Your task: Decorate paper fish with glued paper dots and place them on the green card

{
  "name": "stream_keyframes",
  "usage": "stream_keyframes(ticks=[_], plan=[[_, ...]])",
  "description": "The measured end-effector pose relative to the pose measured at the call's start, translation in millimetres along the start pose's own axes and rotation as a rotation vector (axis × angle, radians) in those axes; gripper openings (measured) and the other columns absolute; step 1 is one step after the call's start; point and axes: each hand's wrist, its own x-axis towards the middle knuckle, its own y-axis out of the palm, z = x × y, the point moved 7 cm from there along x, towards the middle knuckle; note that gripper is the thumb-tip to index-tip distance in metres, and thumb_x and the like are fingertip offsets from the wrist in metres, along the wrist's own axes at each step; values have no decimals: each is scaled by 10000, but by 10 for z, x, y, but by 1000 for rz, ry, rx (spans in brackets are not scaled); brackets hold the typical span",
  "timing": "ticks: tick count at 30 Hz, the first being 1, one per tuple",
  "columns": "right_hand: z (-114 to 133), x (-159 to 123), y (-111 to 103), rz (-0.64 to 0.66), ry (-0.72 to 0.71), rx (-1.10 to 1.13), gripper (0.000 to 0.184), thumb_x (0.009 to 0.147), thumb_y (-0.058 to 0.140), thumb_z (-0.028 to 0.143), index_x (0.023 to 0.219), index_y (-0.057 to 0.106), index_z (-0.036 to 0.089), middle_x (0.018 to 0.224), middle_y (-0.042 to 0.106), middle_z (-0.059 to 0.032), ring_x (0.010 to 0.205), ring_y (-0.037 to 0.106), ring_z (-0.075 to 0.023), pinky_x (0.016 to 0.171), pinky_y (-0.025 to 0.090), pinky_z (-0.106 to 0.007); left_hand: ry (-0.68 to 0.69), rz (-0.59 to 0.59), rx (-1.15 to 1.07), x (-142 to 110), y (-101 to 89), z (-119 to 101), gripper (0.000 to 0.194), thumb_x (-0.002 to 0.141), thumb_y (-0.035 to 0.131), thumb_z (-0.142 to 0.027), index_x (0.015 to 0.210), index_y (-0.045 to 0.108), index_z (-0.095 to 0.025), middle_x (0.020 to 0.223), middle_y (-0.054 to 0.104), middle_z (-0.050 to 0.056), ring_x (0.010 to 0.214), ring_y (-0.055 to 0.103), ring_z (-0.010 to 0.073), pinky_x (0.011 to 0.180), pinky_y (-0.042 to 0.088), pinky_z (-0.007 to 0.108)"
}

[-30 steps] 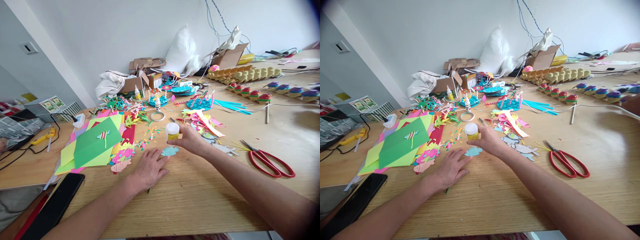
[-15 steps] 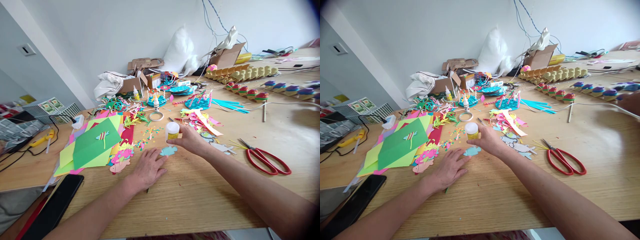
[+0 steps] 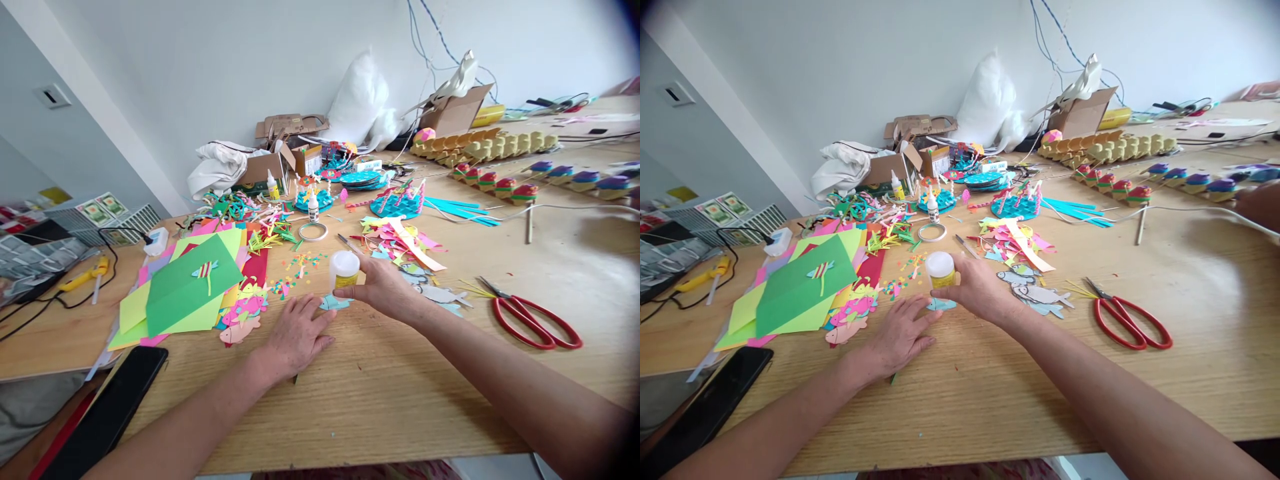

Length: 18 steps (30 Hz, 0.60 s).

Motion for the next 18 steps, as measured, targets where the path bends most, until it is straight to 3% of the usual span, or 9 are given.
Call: stream_keyframes(ticks=[18], plan=[[-7, -31, -23, 5, 21, 8, 320, 600, 647, 401, 833, 588, 190, 766, 628, -22, 703, 553, -185, 585, 376, -265, -9, 2, -7, -3, -13, 4, 384, 823, 414, -377, 1180, 418, -235, 1232, 393, 92, 1160, 324, 238, 945, 274, 430]])
